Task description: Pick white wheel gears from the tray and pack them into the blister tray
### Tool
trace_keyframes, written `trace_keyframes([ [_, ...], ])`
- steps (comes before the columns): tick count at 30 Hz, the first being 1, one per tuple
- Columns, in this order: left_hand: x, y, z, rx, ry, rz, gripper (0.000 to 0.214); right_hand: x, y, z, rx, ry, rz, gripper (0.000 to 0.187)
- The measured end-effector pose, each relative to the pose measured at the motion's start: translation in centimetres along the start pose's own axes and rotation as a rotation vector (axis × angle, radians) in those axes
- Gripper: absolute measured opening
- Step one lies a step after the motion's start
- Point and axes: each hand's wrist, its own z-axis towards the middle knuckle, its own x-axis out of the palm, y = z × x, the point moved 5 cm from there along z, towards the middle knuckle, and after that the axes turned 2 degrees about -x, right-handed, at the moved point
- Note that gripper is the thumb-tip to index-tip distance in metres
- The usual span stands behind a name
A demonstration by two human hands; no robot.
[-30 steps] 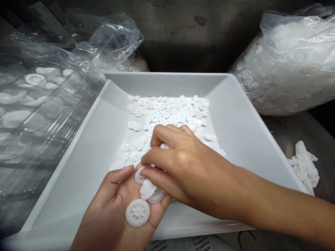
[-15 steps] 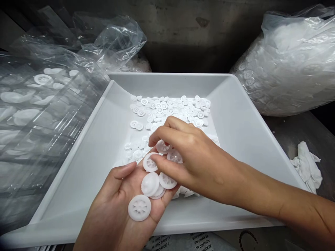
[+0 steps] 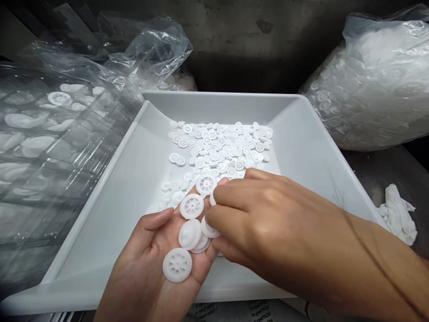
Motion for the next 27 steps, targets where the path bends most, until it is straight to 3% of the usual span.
trace_keyframes([
  [6, -0.5, -0.6, -0.1, 0.058, -0.065, -0.054, 0.043, -0.3, 0.8, 0.4, -0.114, -0.056, -0.077, 0.029],
  [14, -0.7, -0.7, 0.1, 0.105, -0.168, -0.109, 0.049, -0.6, 0.7, 0.3, -0.159, -0.1, -0.067, 0.034],
  [18, -0.7, -0.8, 0.2, 0.124, -0.15, -0.107, 0.05, -0.4, 0.3, 0.4, -0.113, -0.031, -0.063, 0.035],
  [22, -0.9, -1.0, 0.2, 0.131, -0.161, -0.102, 0.052, -0.6, 0.0, 0.3, -0.119, -0.04, -0.023, 0.034],
  [27, -1.2, -1.0, 0.1, 0.119, -0.27, -0.098, 0.051, -0.4, -0.3, 0.3, -0.17, -0.053, -0.009, 0.022],
])
